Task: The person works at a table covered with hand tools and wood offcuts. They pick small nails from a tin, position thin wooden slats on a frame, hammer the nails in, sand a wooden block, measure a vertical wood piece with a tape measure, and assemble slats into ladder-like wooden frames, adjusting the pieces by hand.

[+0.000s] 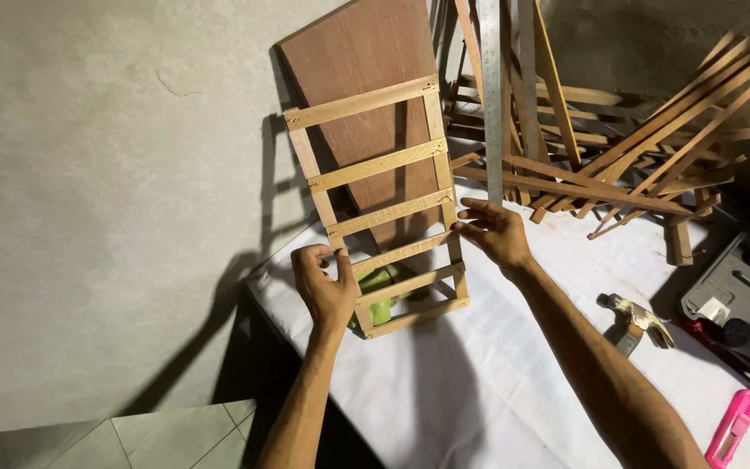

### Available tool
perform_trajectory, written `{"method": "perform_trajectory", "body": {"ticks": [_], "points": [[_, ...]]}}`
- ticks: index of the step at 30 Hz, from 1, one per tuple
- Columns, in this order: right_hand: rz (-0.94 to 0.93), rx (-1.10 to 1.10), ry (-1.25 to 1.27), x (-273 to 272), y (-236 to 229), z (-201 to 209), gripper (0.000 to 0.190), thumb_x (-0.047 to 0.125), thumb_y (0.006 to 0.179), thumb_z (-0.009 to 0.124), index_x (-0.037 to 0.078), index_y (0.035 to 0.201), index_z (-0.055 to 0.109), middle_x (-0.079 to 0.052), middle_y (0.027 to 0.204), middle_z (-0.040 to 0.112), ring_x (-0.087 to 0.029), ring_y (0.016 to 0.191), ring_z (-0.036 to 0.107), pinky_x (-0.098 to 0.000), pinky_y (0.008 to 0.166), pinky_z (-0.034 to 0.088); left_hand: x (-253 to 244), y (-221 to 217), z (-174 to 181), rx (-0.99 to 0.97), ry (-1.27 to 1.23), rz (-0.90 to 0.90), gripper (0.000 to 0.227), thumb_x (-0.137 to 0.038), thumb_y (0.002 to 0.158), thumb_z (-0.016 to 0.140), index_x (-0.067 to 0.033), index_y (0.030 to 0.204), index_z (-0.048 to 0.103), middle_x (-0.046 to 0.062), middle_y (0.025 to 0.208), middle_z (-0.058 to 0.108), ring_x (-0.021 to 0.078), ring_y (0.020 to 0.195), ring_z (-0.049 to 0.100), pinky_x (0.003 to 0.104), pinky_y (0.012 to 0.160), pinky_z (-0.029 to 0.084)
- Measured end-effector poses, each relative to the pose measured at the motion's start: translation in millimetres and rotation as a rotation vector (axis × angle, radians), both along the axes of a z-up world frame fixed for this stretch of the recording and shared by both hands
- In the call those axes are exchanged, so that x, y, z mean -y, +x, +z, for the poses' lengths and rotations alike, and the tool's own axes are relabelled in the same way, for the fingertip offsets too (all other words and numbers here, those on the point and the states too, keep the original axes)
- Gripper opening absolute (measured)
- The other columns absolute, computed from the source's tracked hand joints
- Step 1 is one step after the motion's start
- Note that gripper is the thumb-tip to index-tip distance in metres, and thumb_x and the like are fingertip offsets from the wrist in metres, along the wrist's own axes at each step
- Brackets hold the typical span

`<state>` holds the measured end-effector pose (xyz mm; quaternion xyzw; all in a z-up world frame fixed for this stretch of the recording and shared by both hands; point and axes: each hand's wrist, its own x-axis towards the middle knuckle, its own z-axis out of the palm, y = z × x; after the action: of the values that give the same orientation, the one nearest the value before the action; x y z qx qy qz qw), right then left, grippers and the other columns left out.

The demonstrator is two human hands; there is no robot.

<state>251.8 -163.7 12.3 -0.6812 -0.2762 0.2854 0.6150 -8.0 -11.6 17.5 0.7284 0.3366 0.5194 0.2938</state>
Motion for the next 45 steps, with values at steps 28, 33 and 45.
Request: {"method": "perform_trajectory", "body": {"ticks": [28,33,45], "points": [[-0.259,0.248,-0.137,277.0,2.6,129.2,0.051,0.018,0.086,0.08,0.008,0.133,0.066,-0.009,0.115,0.077,-0.016,0.105,0.074,-0.0327,0.091,0.061,202.9,130.1,91.6,-0.051,0.287,-0.51,0.017,-0.01,0.095,0.073,-0.0041,0.107,0.062,0.01,0.1,0.056,0.0255,0.089,0.059,0.041,0.075,0.05],[-0.306,0.199,-0.116,334.3,-21.9,135.8,0.051,0.017,0.085,0.08,0.007,0.133,0.066,-0.008,0.112,0.076,-0.015,0.105,0.074,-0.0313,0.087,0.063,263.4,128.0,99.8,-0.027,0.336,-0.597,0.017,-0.011,0.094,0.072,-0.0044,0.106,0.061,0.011,0.102,0.056,0.0267,0.09,0.06,0.041,0.078,0.051],[-0.359,0.194,0.077,547.5,-71.7,100.7,0.048,0.014,0.087,0.081,0.003,0.132,0.065,-0.005,0.107,0.075,-0.01,0.099,0.071,-0.0274,0.089,0.061,465.3,118.9,105.7,-0.348,0.254,-0.905,0.022,-0.021,0.089,0.075,-0.0063,0.102,0.065,0.01,0.099,0.059,0.0287,0.085,0.065,0.043,0.069,0.053]]}}
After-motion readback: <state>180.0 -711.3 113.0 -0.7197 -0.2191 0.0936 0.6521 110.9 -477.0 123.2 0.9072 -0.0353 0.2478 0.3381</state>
